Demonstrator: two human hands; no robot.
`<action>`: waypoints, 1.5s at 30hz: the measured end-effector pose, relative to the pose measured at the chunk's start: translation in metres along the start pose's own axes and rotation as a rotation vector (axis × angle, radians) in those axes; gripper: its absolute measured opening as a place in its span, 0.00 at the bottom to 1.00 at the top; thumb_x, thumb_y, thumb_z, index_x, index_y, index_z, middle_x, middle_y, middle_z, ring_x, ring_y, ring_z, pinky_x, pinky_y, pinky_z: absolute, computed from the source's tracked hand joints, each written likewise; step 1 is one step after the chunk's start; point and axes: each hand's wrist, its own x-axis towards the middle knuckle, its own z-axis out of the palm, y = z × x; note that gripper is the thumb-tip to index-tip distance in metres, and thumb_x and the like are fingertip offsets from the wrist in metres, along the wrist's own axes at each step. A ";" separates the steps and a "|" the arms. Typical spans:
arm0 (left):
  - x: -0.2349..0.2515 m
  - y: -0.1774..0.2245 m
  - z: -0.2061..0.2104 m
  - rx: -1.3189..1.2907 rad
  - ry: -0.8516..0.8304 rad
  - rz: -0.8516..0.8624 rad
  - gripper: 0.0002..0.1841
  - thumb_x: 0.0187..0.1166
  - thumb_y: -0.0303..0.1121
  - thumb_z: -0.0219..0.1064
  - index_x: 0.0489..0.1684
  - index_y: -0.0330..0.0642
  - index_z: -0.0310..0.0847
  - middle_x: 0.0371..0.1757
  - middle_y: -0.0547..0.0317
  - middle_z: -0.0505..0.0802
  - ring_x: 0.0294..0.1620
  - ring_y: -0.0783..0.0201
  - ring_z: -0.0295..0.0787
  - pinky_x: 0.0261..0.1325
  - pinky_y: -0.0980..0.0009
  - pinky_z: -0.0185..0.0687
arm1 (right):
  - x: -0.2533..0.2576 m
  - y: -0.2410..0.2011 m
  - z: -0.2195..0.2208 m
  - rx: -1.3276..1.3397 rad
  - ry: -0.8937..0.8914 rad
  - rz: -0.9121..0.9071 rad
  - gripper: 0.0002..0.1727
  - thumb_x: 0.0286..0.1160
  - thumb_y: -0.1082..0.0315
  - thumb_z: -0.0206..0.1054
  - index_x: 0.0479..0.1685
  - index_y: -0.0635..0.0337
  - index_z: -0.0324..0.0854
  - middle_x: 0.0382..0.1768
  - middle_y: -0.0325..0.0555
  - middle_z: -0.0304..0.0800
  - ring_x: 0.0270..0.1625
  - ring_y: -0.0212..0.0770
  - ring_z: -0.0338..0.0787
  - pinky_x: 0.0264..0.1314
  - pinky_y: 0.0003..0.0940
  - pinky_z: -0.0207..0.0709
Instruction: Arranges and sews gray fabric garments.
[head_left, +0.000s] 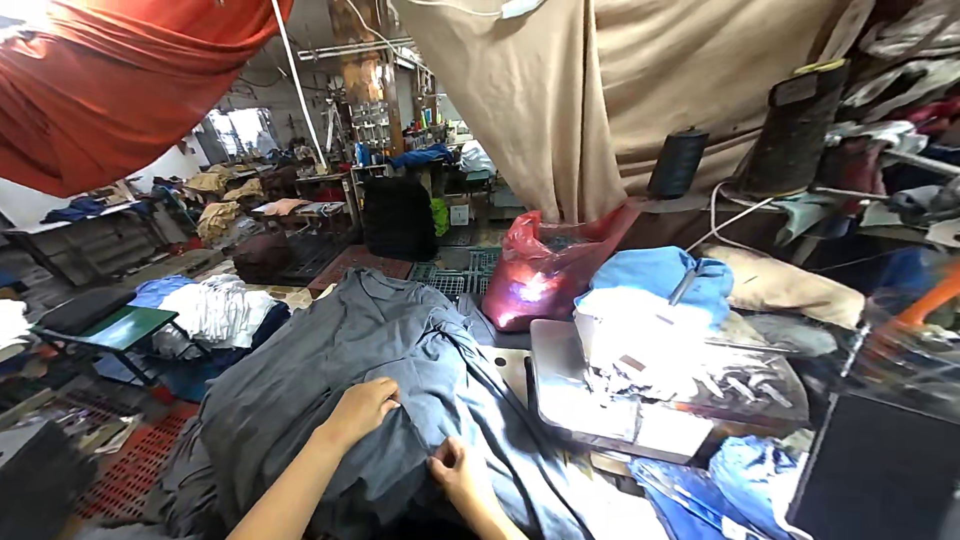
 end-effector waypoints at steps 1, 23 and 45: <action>-0.003 0.005 -0.006 -0.041 0.040 0.023 0.14 0.88 0.33 0.60 0.56 0.32 0.86 0.53 0.40 0.93 0.56 0.44 0.92 0.65 0.45 0.82 | -0.006 0.000 -0.006 0.209 -0.004 -0.002 0.07 0.76 0.68 0.69 0.42 0.64 0.81 0.32 0.47 0.88 0.30 0.41 0.91 0.36 0.39 0.88; 0.139 0.215 0.023 -0.155 -0.058 0.532 0.19 0.86 0.44 0.61 0.45 0.38 0.93 0.53 0.47 0.93 0.66 0.49 0.84 0.76 0.51 0.72 | -0.088 0.080 -0.195 0.625 0.501 -0.053 0.04 0.73 0.74 0.71 0.31 0.61 0.85 0.28 0.38 0.86 0.29 0.29 0.83 0.31 0.25 0.78; 0.153 0.232 0.050 -0.297 0.168 0.116 0.14 0.75 0.39 0.72 0.43 0.34 0.90 0.40 0.48 0.94 0.46 0.56 0.92 0.57 0.56 0.86 | -0.065 0.074 -0.188 0.548 0.614 -0.153 0.09 0.69 0.75 0.69 0.22 0.58 0.87 0.20 0.29 0.82 0.25 0.20 0.79 0.29 0.19 0.74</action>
